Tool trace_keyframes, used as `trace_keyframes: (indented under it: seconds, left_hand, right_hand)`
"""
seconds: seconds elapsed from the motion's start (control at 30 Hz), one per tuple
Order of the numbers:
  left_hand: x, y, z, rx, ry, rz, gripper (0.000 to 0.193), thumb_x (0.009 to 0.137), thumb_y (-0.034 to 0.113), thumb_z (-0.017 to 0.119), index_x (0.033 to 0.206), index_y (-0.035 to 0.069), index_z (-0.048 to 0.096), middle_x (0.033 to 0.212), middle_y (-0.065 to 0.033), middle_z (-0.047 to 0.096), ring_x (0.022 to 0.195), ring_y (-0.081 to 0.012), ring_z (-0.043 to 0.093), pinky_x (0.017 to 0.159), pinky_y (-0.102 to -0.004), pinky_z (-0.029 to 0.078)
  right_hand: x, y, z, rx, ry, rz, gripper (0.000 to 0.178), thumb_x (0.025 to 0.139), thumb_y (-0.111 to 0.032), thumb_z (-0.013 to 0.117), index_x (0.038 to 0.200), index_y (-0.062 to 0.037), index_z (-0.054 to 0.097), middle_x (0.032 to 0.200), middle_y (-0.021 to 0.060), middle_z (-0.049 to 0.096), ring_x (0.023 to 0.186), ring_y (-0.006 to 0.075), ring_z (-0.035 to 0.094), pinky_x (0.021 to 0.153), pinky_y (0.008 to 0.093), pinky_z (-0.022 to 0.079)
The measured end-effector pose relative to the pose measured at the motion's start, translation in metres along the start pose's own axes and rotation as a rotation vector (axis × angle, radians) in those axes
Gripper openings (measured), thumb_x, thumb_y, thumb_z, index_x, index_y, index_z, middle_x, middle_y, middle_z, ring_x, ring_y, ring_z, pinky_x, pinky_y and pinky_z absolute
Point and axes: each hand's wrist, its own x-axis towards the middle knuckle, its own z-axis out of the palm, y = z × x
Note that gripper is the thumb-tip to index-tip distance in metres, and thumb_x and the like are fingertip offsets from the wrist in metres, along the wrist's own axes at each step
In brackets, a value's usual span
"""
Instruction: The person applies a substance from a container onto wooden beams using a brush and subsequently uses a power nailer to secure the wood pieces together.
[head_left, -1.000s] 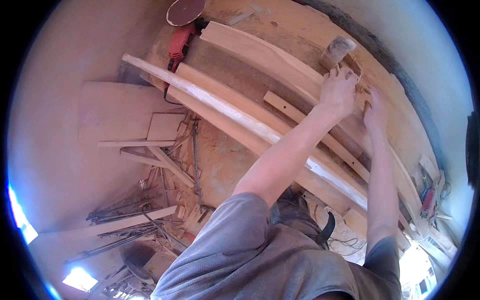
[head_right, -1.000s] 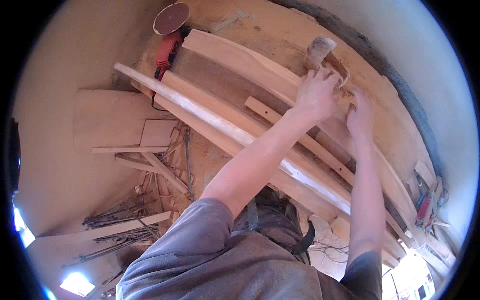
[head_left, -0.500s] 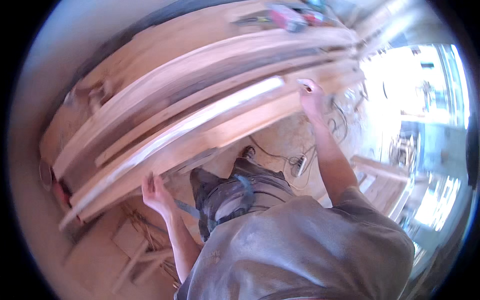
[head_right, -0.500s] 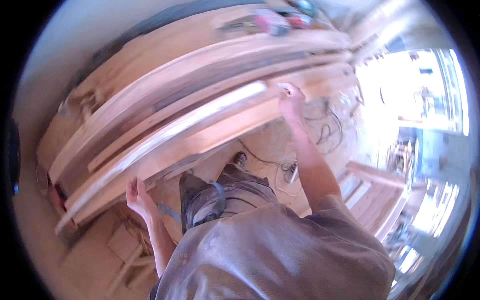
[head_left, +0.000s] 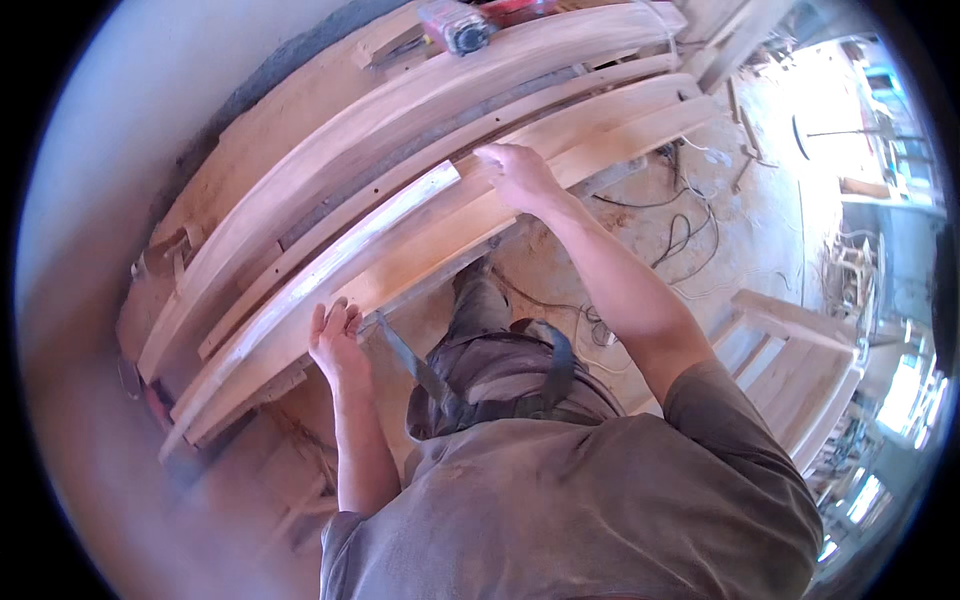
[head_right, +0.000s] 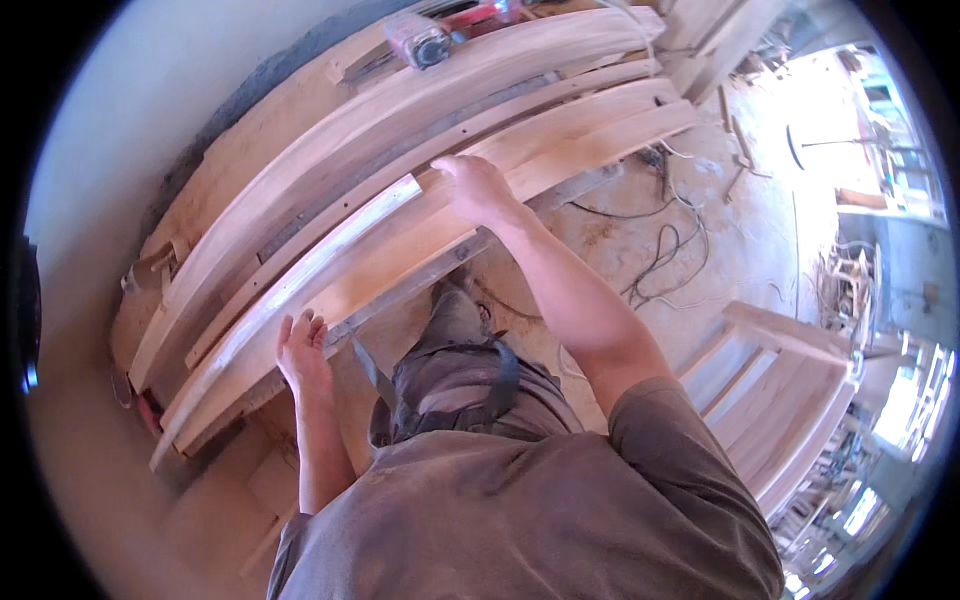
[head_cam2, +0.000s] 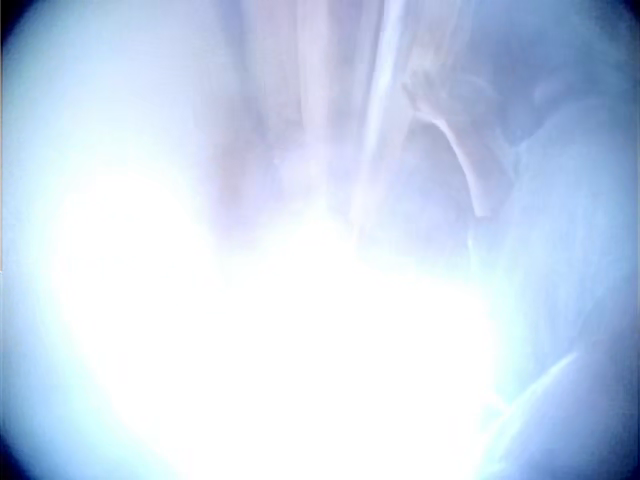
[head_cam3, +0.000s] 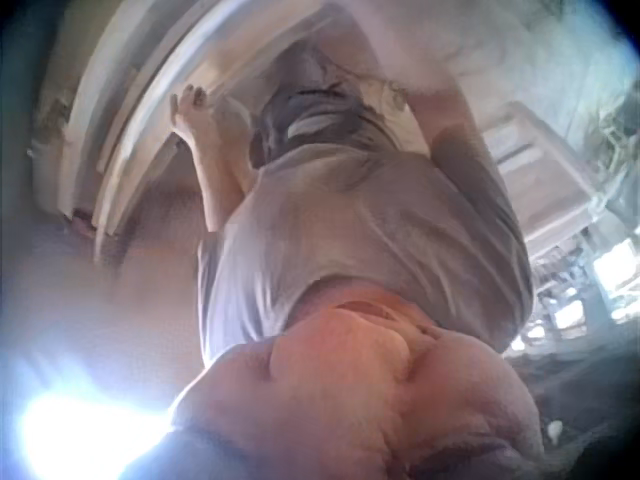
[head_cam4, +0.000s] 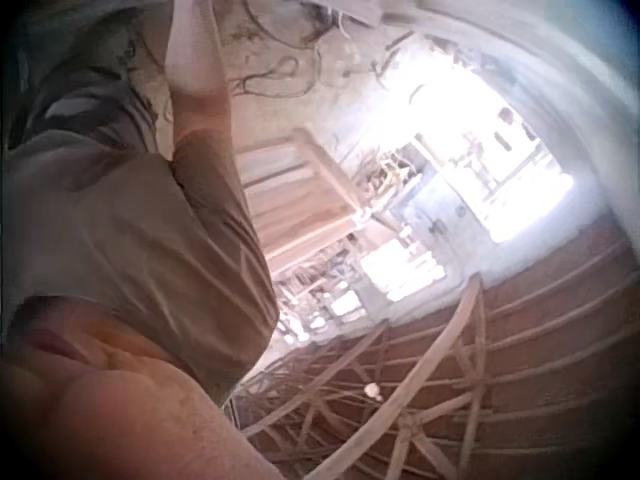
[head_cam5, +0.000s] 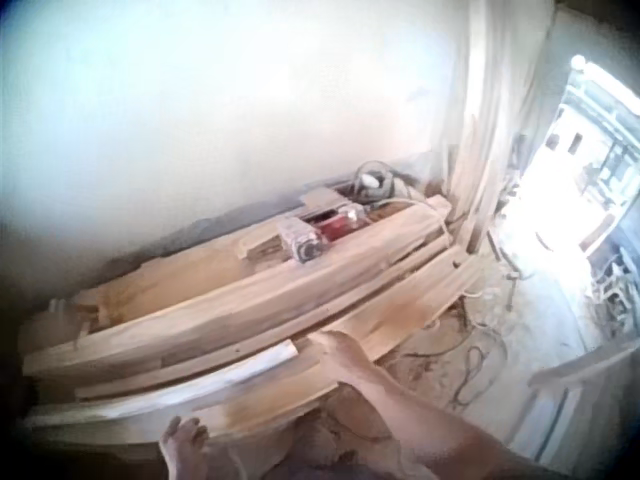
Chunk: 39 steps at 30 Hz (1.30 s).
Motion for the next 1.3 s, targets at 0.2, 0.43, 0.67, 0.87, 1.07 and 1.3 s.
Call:
trace_keyframes:
  seconds: [0.2, 0.43, 0.67, 0.87, 1.07, 1.3]
  left_hand:
    - [-0.004, -0.038, 0.035, -0.004, 0.171, -0.019, 0.069, 0.093, 0.007, 0.068, 0.15, -0.012, 0.035, 0.119, -0.0239, 0.068, 0.096, -0.0256, 0.069, 0.083, -0.0324, 0.057]
    - [-0.017, -0.045, 0.089, -0.073, 0.301, -0.025, 0.068, 0.087, 0.006, 0.071, 0.145, -0.012, 0.042, 0.111, -0.0188, 0.07, 0.089, -0.0203, 0.069, 0.078, -0.0309, 0.056]
    - [-0.064, -0.043, 0.145, -0.282, 0.491, 0.042, 0.076, 0.09, 0.003, 0.07, 0.153, -0.012, 0.031, 0.117, -0.0188, 0.067, 0.089, -0.0207, 0.068, 0.077, -0.0317, 0.056]
    - [-0.16, -0.061, 0.221, -0.593, 0.419, 0.27, 0.051, 0.101, 0.007, 0.059, 0.145, -0.007, 0.036, 0.115, -0.0195, 0.066, 0.091, -0.0261, 0.07, 0.078, -0.037, 0.057]
    - [-0.255, -0.063, 0.279, -0.664, 0.298, 0.405, 0.007, 0.099, 0.004, 0.058, 0.103, 0.006, 0.053, 0.102, -0.0159, 0.07, 0.087, -0.0259, 0.071, 0.077, -0.0381, 0.057]
    - [-0.302, -0.057, 0.291, -0.599, 0.484, 0.502, 0.039, 0.102, 0.007, 0.057, 0.137, -0.004, 0.042, 0.113, -0.0221, 0.068, 0.095, -0.0305, 0.069, 0.085, -0.0424, 0.056]
  right_hand:
    - [0.064, 0.011, 0.048, -0.135, -0.247, -0.177, 0.058, 0.081, -0.001, 0.069, 0.138, -0.0081, 0.062, 0.129, 0.02, 0.063, 0.124, 0.0386, 0.057, 0.107, 0.0471, 0.045]
    - [0.066, 0.024, 0.033, -0.103, -0.314, -0.428, 0.053, 0.078, 0.003, 0.074, 0.128, -0.0082, 0.06, 0.127, 0.0182, 0.059, 0.125, 0.0401, 0.053, 0.105, 0.0499, 0.045]
    - [0.046, 0.037, -0.008, 0.152, -0.336, -0.606, 0.054, 0.08, 0.007, 0.07, 0.131, -0.0011, 0.051, 0.121, 0.0218, 0.059, 0.115, 0.0429, 0.058, 0.097, 0.0505, 0.048]
    - [0.016, 0.008, -0.176, 0.338, -0.214, -0.92, 0.055, 0.08, 0.004, 0.074, 0.13, 0.0011, 0.053, 0.111, 0.0208, 0.06, 0.103, 0.0397, 0.062, 0.088, 0.0459, 0.051]
    - [-0.028, -0.053, -0.275, 0.694, -0.154, -1.216, 0.052, 0.075, 0.004, 0.078, 0.123, 0.0023, 0.059, 0.106, 0.018, 0.066, 0.092, 0.0328, 0.068, 0.078, 0.0394, 0.057]
    - [-0.043, -0.075, -0.284, 0.745, -0.113, -1.291, 0.028, 0.077, -0.002, 0.072, 0.102, -0.0061, 0.059, 0.09, 0.0101, 0.056, 0.079, 0.0252, 0.063, 0.064, 0.0353, 0.054]
